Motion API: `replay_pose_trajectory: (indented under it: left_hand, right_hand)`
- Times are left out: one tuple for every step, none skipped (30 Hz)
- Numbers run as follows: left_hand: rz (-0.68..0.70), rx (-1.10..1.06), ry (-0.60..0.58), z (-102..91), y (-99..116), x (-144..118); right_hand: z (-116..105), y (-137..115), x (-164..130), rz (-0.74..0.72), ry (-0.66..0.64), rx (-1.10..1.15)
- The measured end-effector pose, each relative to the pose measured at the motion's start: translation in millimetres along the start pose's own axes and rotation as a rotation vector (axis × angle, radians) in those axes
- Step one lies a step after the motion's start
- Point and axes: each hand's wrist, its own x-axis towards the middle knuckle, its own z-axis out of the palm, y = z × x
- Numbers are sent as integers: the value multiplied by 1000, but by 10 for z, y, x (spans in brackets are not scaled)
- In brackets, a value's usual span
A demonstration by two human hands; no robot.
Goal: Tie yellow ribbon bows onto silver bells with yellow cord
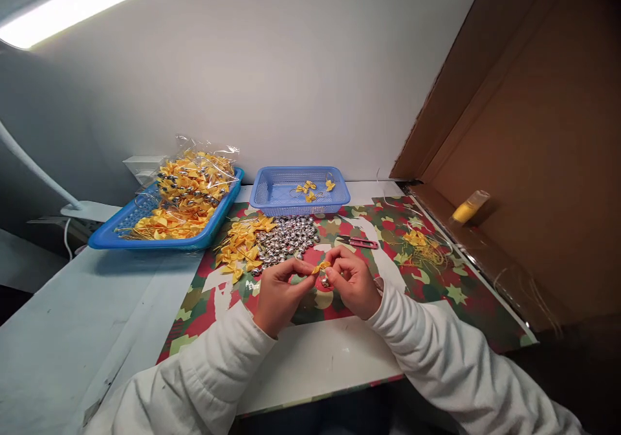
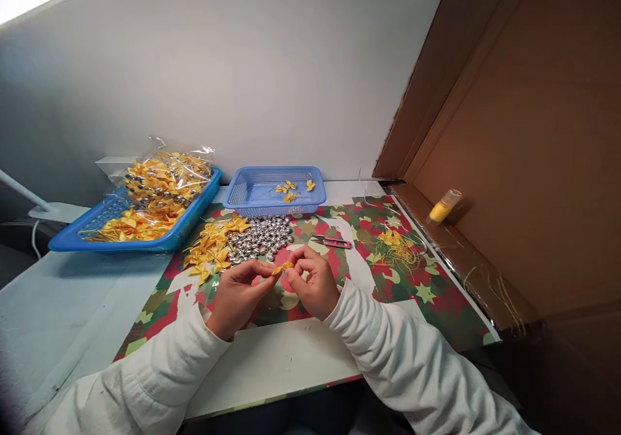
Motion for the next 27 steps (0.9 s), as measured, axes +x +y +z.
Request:
replay_pose_trajectory:
  left_hand:
    - [24, 22, 2, -1, -4, -5]
    - [48, 46, 5, -3, -9, -10]
    - [72, 71, 10, -5, -14, -13]
    - [96, 94, 15, -8, -19, -15]
    - [116, 116, 19, -12, -22, -17]
    - [134, 134, 21, -15, -24, -18]
    - [149, 146, 20, -18, -24, -19]
    - [162, 153, 20, -18, -20, -22]
    - [176, 157, 18, -17, -15, -26]
    - [190, 158, 10, -12, -7, -31]
    - [204, 159, -2, -5, 2, -38]
    - [214, 160, -17, 3, 10, -46]
    - [217, 164, -30, 13, 16, -55]
    - [214, 169, -37, 21, 21, -62]
    - [205, 175, -38, 26, 22, -68]
    - [195, 179, -33, 28, 21, -71]
    - [188, 181, -27, 26, 17, -71]
    - [184, 177, -20, 21, 11, -68]
    - [186, 169, -11, 12, 5, -63]
    - [191, 157, -3, 2, -1, -57]
    - [198, 144, 8, -8, -7, -50]
    - [205, 132, 18, -17, -10, -45]
    - [212, 120, 24, -25, -12, -40]
    - [220, 111, 29, -31, -13, -37]
    - [229, 102, 30, -34, -12, -35]
    - [237, 94, 31, -36, -10, -34]
    - [245, 86, 31, -37, -7, -34]
  right_hand:
    - [8, -4, -3, -3, 4, -1]
    - [15, -9, -4, -8, 7, 0]
    - [22, -14, -6, -15, 9, 3]
    - [27, -18, -7, -19, 9, 5]
    - [31, -23, -7, -19, 7, 4]
    - [33, -26, -8, -16, 3, 2]
    - [35, -27, -9, -10, -1, -2]
    - [37, -27, -10, -3, -4, -6]
    - [38, -25, -12, 4, -7, -8]
    - [38, -22, -13, 8, -9, -8]
    - [38, -18, -14, 11, -11, -4]
    - [38, -13, -14, 14, -14, 3]
    - [37, -8, -12, 17, -19, 10]
    - [36, -3, -10, 19, -22, 15]
    - [35, 0, -8, 19, -25, 16]
    - [34, 3, -4, 19, -26, 12]
    - [33, 4, -1, 17, -26, 5]
    - [31, 2, 1, 12, -25, -3]
    - [28, -2, 2, 6, -27, -9]
    - [23, -10, 2, -2, -30, -14]
    - [16, -22, 1, -14, -35, -21]
    - [7, -37, -2, -29, -43, -32]
    - [-4, -54, -4, -50, -51, -49]
    - [-17, -73, -7, -75, -62, -71]
    - [-31, -92, -8, -106, -72, -95]
    - [-46, -108, -8, -137, -83, -118]
    - [-59, -121, -7, -168, -91, -138]
